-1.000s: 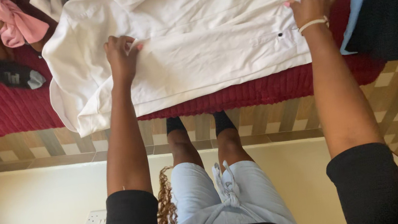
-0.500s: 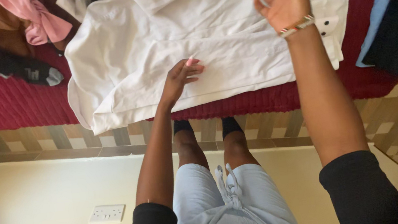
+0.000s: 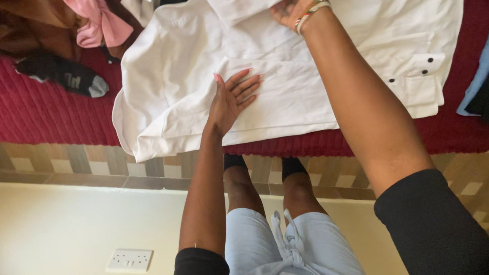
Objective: The person folds a white shirt on a bed and then organizes several other garments into a pile.
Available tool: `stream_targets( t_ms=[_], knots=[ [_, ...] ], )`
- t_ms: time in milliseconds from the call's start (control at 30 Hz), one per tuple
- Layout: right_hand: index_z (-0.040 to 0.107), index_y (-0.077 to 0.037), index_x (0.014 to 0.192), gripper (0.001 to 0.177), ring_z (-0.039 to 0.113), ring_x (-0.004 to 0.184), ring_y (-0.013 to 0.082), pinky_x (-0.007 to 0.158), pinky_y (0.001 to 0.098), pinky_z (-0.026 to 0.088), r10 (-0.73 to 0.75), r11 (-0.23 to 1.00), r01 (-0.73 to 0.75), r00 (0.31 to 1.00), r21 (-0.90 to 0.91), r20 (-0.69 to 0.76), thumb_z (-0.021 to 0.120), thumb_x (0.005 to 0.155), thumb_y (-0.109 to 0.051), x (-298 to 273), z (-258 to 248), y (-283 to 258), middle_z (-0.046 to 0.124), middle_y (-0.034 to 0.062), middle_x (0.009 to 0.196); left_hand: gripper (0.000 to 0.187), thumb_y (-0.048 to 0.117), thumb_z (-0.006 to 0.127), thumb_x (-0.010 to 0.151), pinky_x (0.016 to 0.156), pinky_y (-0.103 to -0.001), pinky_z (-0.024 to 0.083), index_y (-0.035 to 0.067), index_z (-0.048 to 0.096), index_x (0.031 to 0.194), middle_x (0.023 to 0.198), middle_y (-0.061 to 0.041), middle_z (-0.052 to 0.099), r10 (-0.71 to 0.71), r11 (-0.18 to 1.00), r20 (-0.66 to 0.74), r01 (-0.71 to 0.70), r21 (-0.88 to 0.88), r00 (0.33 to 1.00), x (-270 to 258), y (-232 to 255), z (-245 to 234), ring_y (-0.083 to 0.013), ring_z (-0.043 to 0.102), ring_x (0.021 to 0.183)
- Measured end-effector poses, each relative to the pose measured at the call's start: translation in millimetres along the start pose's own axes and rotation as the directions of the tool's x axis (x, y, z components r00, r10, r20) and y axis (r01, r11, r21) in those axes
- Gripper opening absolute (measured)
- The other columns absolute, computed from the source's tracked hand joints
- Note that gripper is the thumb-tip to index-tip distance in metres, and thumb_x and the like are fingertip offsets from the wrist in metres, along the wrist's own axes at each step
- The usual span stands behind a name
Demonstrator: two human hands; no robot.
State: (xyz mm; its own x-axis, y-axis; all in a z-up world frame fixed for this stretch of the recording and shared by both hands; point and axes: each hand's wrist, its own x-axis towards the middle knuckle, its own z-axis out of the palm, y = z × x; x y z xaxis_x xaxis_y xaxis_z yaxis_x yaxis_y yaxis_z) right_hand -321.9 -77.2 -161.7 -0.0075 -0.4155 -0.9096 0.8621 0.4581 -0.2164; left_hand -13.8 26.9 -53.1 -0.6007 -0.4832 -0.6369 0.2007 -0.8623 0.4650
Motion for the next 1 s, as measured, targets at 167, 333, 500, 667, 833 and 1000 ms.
stream_targets(
  t_ms=[167,333,500,667,833,1000],
  knots=[
    [0.057,-0.015,0.13,0.074,0.057,0.123,0.0297,0.104,0.0651,0.054,-0.033,0.987,0.049,0.994,0.15,-0.108,0.09,0.066,-0.033,-21,1,14,0.06,0.008,0.131,0.097,0.079,0.021,0.094,0.12,-0.044,0.039,0.006,0.042,0.155,0.154,-0.016,0.053,0.009,1.0,0.061,-0.007,-0.02,0.998,-2,0,-7,-0.0266,0.048,0.146],
    [0.056,-0.016,0.124,0.054,0.057,0.125,0.0314,0.097,0.0693,0.044,0.23,0.973,-0.229,0.973,0.034,-0.032,0.079,0.081,-0.038,-65,54,49,0.059,0.0115,0.132,0.097,0.08,0.021,0.094,0.121,-0.043,0.037,0.008,0.039,0.158,0.155,-0.015,0.052,-0.033,0.998,0.061,0.03,0.053,0.998,-7,9,-5,-0.0266,0.048,0.145],
    [0.06,-0.012,0.128,0.049,0.052,0.124,0.0221,0.105,0.0591,0.051,0.131,0.986,-0.147,0.975,0.076,0.178,0.086,0.088,-0.02,-69,54,62,0.056,0.0046,0.127,0.105,0.085,0.02,0.087,0.117,-0.047,0.043,0.012,0.033,0.161,0.151,-0.02,0.054,-0.145,0.988,0.209,0.13,0.081,0.967,-35,32,-22,-0.0351,0.056,0.135],
    [0.058,-0.006,0.128,0.049,0.057,0.126,0.0294,0.102,0.0606,0.054,-0.002,1.0,0.003,0.981,-0.007,0.191,0.081,0.087,-0.02,-161,49,67,0.063,0.0114,0.124,0.112,0.089,0.021,0.081,0.119,-0.048,0.04,0.011,0.029,0.162,0.16,-0.02,0.044,-0.137,0.99,0.204,0.14,-0.002,0.969,-46,33,-48,-0.0315,0.047,0.146],
    [0.057,-0.006,0.127,0.046,0.07,0.117,0.031,0.09,0.0475,0.06,-0.211,0.878,0.119,0.966,-0.464,-0.151,0.072,0.089,-0.026,-233,39,99,0.068,0.014,0.121,0.119,0.09,0.021,0.08,0.123,-0.049,0.038,0.003,0.028,0.162,0.16,-0.023,0.043,-0.083,0.982,0.187,0.113,-0.154,0.979,-46,21,-65,-0.0314,0.044,0.15],
    [0.057,-0.006,0.129,0.046,0.068,0.112,0.0283,0.088,0.0473,0.061,-0.227,0.892,0.138,0.96,-0.429,-0.162,0.075,0.089,-0.021,-235,-9,146,0.065,0.0134,0.12,0.124,0.09,0.015,0.082,0.111,-0.047,0.048,-0.009,0.04,0.154,0.139,-0.025,0.064,-0.135,0.991,-0.072,0.136,0.004,0.988,-48,38,-91,-0.0353,0.065,0.128]
  ],
)
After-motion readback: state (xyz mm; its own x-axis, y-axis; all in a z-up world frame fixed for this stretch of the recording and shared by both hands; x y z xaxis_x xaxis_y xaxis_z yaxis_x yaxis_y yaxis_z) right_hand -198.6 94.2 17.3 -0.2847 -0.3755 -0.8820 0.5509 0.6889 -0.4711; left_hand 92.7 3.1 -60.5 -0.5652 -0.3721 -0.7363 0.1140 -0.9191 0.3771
